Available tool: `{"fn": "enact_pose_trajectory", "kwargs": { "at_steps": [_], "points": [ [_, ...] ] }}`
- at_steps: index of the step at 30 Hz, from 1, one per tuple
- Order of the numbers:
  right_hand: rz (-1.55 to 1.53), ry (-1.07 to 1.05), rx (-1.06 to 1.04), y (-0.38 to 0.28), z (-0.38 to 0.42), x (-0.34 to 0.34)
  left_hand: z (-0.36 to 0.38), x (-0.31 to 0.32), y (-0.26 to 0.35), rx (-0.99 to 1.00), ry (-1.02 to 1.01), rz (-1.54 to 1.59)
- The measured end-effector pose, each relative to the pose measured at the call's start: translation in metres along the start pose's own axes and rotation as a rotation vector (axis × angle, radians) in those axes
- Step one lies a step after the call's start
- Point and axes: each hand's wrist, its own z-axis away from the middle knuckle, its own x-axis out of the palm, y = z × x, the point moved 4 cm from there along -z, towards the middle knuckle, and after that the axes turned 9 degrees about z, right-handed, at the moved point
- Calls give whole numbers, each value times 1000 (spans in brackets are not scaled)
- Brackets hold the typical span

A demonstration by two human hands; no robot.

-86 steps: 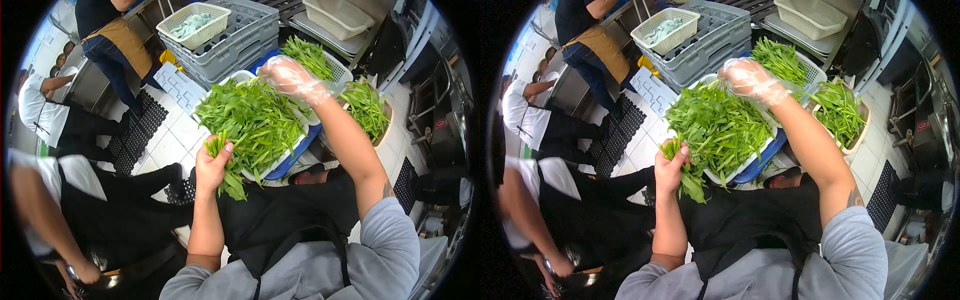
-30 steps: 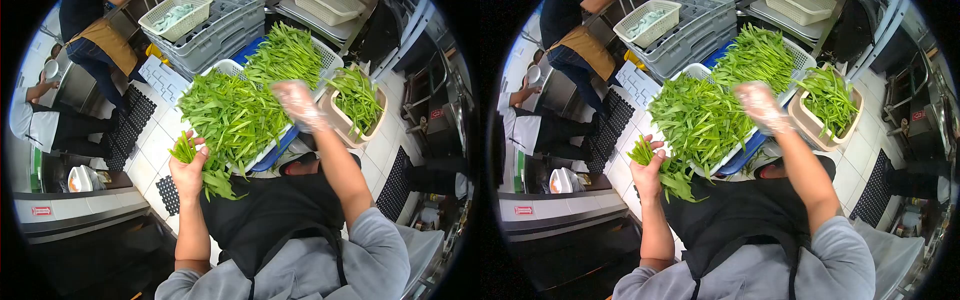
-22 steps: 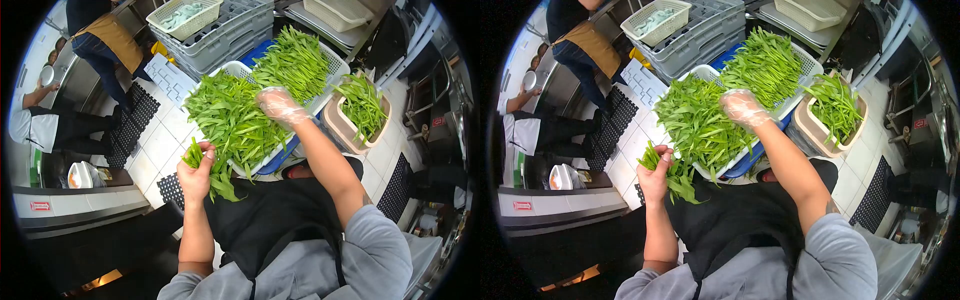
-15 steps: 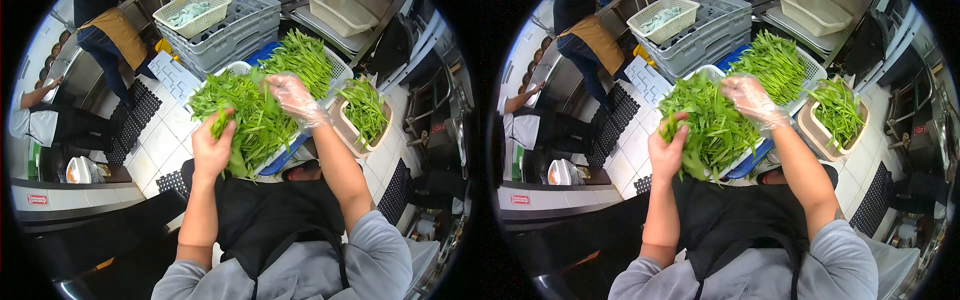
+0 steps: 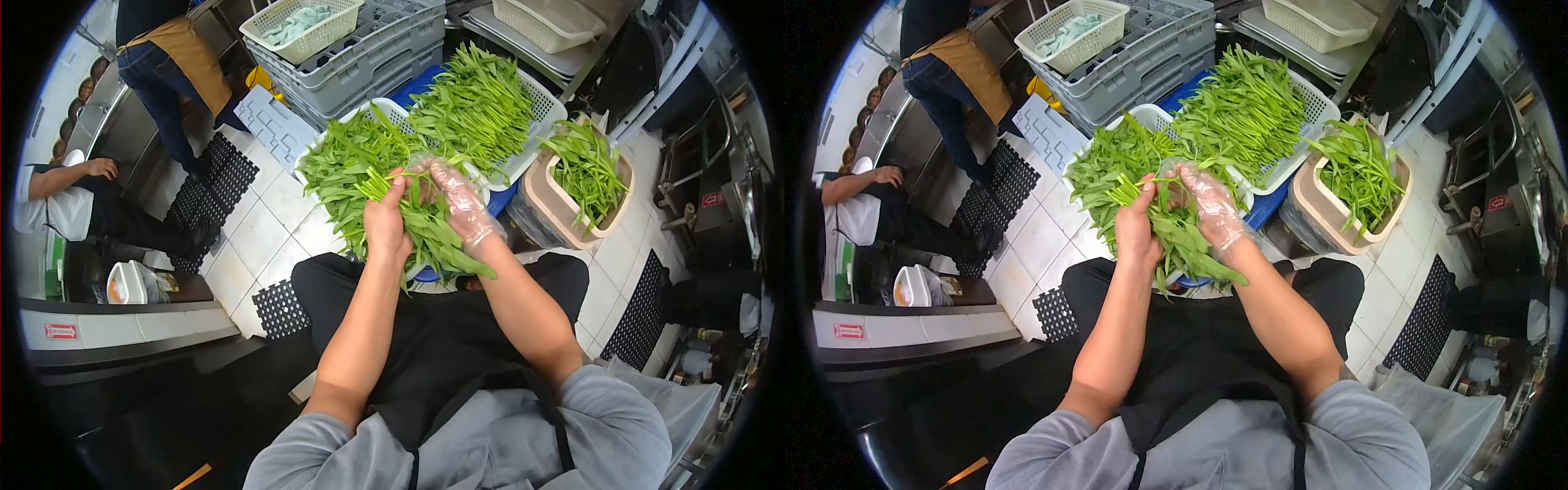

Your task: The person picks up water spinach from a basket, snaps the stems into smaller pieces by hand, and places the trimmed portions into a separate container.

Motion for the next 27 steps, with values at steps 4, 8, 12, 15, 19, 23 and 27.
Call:
{"fn": "enact_pose_trajectory", "kwargs": {
  "at_steps": [4, 8, 12, 15, 19, 23, 27],
  "points": [
    [163, -24, 121, 8, 14, 14, -5, -13, 5, 86, -3, 37],
    [1120, -174, -202, -9, 8, 4, 5, -28, 58, 313, 7, 43],
    [1603, -99, -480, -50, -27, 1, 22, -58, 120, 419, -67, -50],
    [1703, -79, -587, -54, -85, 12, 27, -66, 134, 440, 1, -52],
    [1892, -91, -765, -25, -155, 38, 32, -66, 131, 336, -54, -10],
    [2280, -149, -934, 39, -224, 25, 30, -77, 128, 257, -78, -41],
    [2494, -483, -493, -19, -202, 69, 36, -84, 137, 213, -2, -145]
  ]
}}
